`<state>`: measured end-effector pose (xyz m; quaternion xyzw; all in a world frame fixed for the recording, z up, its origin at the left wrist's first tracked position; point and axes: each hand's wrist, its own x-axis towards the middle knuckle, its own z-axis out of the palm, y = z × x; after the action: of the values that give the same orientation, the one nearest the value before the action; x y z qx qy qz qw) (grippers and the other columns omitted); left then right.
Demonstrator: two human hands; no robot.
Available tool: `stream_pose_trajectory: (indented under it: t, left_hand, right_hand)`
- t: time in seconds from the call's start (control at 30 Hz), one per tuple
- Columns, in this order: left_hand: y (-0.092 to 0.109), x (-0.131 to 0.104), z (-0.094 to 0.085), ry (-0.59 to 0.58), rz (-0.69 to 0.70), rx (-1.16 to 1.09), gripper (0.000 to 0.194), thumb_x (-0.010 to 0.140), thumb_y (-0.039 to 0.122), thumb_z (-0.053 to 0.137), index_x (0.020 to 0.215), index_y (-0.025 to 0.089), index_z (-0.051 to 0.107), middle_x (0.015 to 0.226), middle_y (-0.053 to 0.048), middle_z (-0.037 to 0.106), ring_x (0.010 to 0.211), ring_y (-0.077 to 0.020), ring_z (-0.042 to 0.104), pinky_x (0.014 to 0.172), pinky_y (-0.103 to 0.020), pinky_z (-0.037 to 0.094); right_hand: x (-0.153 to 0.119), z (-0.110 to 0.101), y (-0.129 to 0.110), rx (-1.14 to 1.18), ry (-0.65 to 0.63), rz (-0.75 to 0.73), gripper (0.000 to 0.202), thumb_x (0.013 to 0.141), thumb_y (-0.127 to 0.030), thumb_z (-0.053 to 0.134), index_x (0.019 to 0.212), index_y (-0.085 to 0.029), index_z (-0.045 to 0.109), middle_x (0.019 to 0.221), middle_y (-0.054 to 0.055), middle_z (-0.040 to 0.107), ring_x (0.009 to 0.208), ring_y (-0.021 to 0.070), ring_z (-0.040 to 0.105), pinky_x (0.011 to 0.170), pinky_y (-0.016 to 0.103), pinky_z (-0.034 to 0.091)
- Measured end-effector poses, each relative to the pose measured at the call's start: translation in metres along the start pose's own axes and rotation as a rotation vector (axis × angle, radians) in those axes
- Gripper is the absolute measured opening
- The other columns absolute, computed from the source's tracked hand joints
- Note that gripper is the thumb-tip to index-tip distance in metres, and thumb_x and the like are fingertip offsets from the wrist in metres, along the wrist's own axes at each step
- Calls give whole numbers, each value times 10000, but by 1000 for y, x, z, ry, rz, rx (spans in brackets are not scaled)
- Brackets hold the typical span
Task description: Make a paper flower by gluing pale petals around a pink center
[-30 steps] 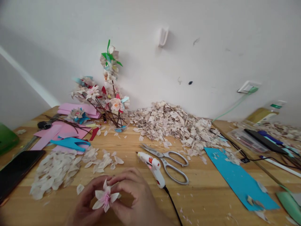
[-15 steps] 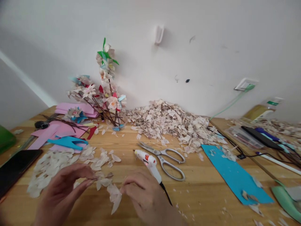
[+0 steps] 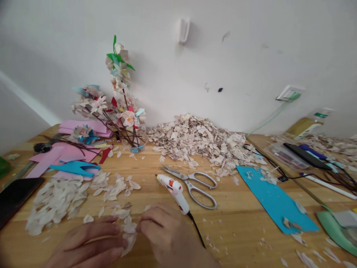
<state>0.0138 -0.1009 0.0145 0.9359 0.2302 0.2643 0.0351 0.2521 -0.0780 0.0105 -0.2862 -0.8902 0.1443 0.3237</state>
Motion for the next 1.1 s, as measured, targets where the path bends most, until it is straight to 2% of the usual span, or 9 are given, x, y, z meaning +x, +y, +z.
stream_pose_trajectory:
  t: [0.2, 0.27, 0.37, 0.47, 0.7, 0.93, 1.1]
  left_hand:
    - [-2, -4, 8, -25, -25, -22, 475, 887, 228, 416, 1355, 277, 349, 1131, 7, 686, 1080, -199, 597, 965, -306, 401]
    - [-3, -7, 12, -22, -66, -60, 509, 861, 224, 470, 1352, 286, 353, 1124, 4, 693, 1097, -207, 585, 957, -306, 420]
    - [-5, -10, 18, 2, -125, -109, 577, 817, 130, 534, 1337, 312, 361, 1088, 14, 710, 1104, -198, 578, 943, -301, 447]
    - [-8, -11, 22, 47, -145, -154, 543, 826, 84, 507, 1304, 317, 396, 1057, 23, 718, 1087, -178, 587, 932, -301, 462]
    - [-6, -6, 21, -61, -92, -96, 528, 807, 78, 544, 1289, 243, 405, 1117, -6, 683, 1120, -180, 548, 947, -294, 447]
    - [-4, 4, 17, 17, -27, -21, 453, 854, 143, 481, 1294, 234, 419, 1021, -19, 729, 1003, -186, 627, 897, -298, 482]
    - [-3, 9, 14, -13, -10, -15, 482, 830, 92, 475, 1291, 225, 430, 1027, -7, 729, 1013, -193, 618, 885, -303, 492]
  right_hand:
    - [0, -2, -1, -44, -23, -1, 258, 886, -89, 393, 840, -144, 640, 793, 66, 669, 734, 171, 598, 659, 271, 499]
    - [-1, -2, 0, -46, -20, 1, 264, 880, -73, 388, 839, -154, 636, 795, 59, 673, 736, 168, 600, 659, 270, 498]
    - [-3, -2, 1, -42, -18, 2, 264, 867, -47, 392, 847, -170, 625, 812, 42, 676, 747, 160, 598, 664, 263, 491]
    - [-4, -1, 3, -49, -13, -9, 254, 854, -35, 404, 868, -176, 614, 824, 36, 675, 748, 159, 594, 659, 264, 488]
    - [-5, 1, 2, -76, -17, -9, 225, 874, -82, 416, 864, -179, 619, 797, 38, 671, 734, 166, 585, 669, 273, 494]
    - [-4, 1, 0, -91, -42, -4, 209, 865, -78, 432, 867, -164, 622, 792, 42, 670, 736, 169, 585, 681, 278, 500]
    - [-2, 1, 0, -84, -51, 4, 185, 866, -105, 452, 868, -175, 623, 788, 40, 671, 727, 168, 588, 675, 273, 496]
